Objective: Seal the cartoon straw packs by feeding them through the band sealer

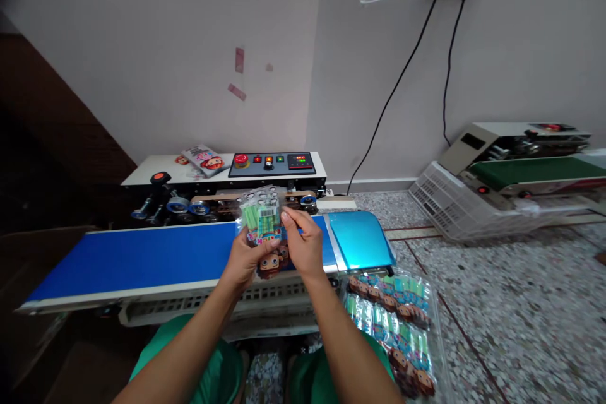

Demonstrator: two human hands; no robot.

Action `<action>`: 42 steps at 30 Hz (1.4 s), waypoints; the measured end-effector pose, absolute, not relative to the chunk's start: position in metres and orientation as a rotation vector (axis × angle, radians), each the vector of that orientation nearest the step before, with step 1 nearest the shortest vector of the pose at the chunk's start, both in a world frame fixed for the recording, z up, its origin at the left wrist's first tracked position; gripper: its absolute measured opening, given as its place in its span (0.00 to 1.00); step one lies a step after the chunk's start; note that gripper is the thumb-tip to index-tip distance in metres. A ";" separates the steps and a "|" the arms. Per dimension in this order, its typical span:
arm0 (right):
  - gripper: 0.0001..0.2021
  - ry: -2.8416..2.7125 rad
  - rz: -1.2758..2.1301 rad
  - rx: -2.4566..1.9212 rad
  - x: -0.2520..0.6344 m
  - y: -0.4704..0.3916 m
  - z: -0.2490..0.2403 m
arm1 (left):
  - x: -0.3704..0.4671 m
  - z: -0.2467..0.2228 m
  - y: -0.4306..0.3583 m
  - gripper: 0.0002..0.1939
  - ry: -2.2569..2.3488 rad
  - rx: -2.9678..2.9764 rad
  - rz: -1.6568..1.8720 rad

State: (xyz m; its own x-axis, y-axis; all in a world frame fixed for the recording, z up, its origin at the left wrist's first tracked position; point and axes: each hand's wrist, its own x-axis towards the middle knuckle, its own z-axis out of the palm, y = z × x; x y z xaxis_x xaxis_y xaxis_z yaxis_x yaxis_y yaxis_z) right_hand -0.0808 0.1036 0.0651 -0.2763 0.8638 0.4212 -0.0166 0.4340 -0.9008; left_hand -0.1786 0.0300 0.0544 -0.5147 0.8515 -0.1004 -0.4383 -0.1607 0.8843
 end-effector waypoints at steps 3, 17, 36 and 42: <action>0.09 -1.498 1.036 -0.796 -0.082 0.104 0.063 | -0.178 0.053 0.032 0.30 1.148 0.550 1.827; 0.12 -1.121 1.370 -0.735 -0.076 0.124 0.050 | -0.177 0.053 0.031 0.27 1.151 0.492 1.857; 0.16 -1.970 0.458 -1.596 -0.039 0.196 0.014 | -0.184 0.052 0.026 0.25 1.169 0.516 1.777; 0.18 -1.798 0.865 -1.024 -0.067 0.152 0.050 | -0.182 0.055 0.028 0.23 1.190 0.493 1.847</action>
